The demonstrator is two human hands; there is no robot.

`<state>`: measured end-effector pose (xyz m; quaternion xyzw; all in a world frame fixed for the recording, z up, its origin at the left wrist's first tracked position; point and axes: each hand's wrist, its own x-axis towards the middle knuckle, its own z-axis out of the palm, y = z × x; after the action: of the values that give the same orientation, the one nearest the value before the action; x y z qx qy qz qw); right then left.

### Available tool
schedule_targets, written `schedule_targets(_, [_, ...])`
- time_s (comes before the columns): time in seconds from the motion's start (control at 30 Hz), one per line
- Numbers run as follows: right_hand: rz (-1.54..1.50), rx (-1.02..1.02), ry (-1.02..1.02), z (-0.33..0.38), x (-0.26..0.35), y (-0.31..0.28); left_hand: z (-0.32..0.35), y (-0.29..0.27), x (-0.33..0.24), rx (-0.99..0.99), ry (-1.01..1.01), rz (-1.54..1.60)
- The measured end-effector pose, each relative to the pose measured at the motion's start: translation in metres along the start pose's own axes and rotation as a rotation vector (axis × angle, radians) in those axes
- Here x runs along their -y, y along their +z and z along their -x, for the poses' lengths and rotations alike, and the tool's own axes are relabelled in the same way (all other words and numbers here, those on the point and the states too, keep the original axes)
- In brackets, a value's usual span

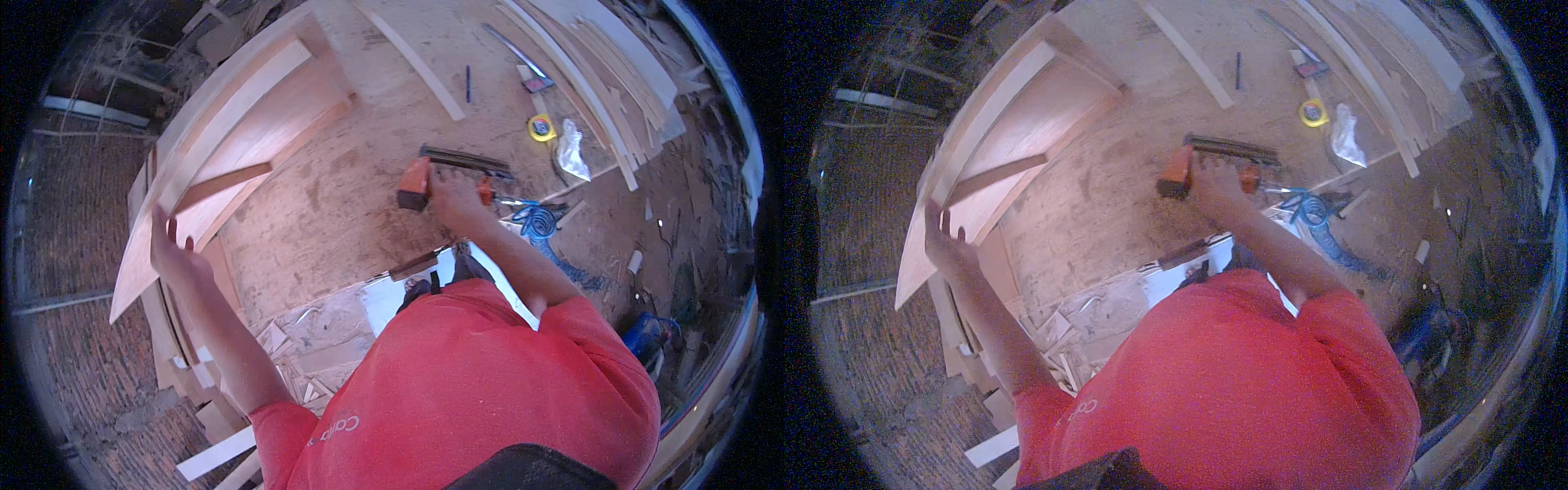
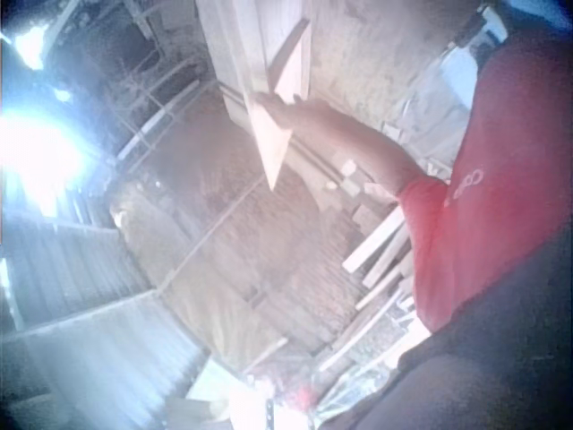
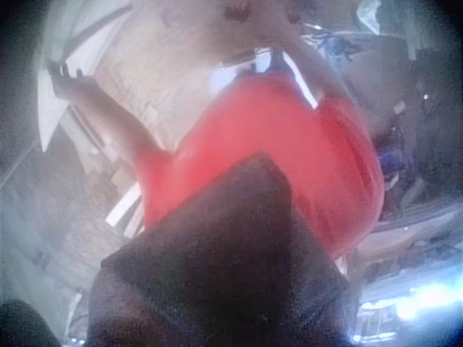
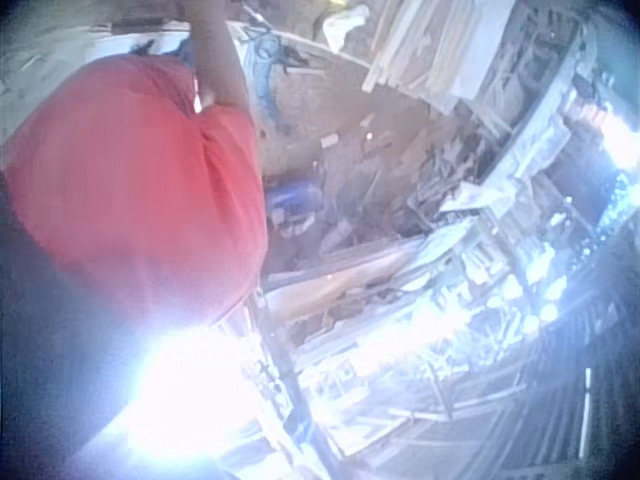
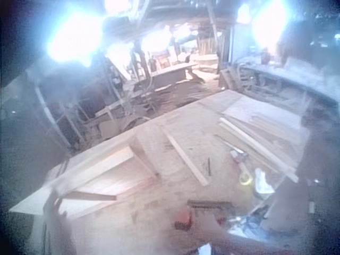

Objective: The person assembles a wooden panel by marking measurements, aligning wooden strips, and securing them with a nail gun. They repeatedly position and fasten strips to the panel, occasionally flipping it to work on different sides.

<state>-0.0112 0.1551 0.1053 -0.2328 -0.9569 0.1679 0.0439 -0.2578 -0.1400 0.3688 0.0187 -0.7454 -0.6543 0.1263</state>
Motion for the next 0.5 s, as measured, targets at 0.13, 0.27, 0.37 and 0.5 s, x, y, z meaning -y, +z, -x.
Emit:
schedule_targets(0.13, [0.061,0.115,-0.003,-0.003,0.008,0.031,0.033,-0.01,0.003,0.01,-0.04,0.056])
schedule_targets(0.27, [0.011,0.071,-0.04,0.012,0.0,0.054,0.055,-0.017,0.006,-0.023,-0.107,0.142])
schedule_targets(0.37, [0.05,0.126,-0.07,0.02,-0.004,0.037,0.079,-0.021,0.013,-0.032,-0.137,0.197])
schedule_targets(0.5, [-0.026,0.018,-0.1,0.026,-0.027,0.01,0.107,-0.036,0.029,-0.073,-0.202,0.291])
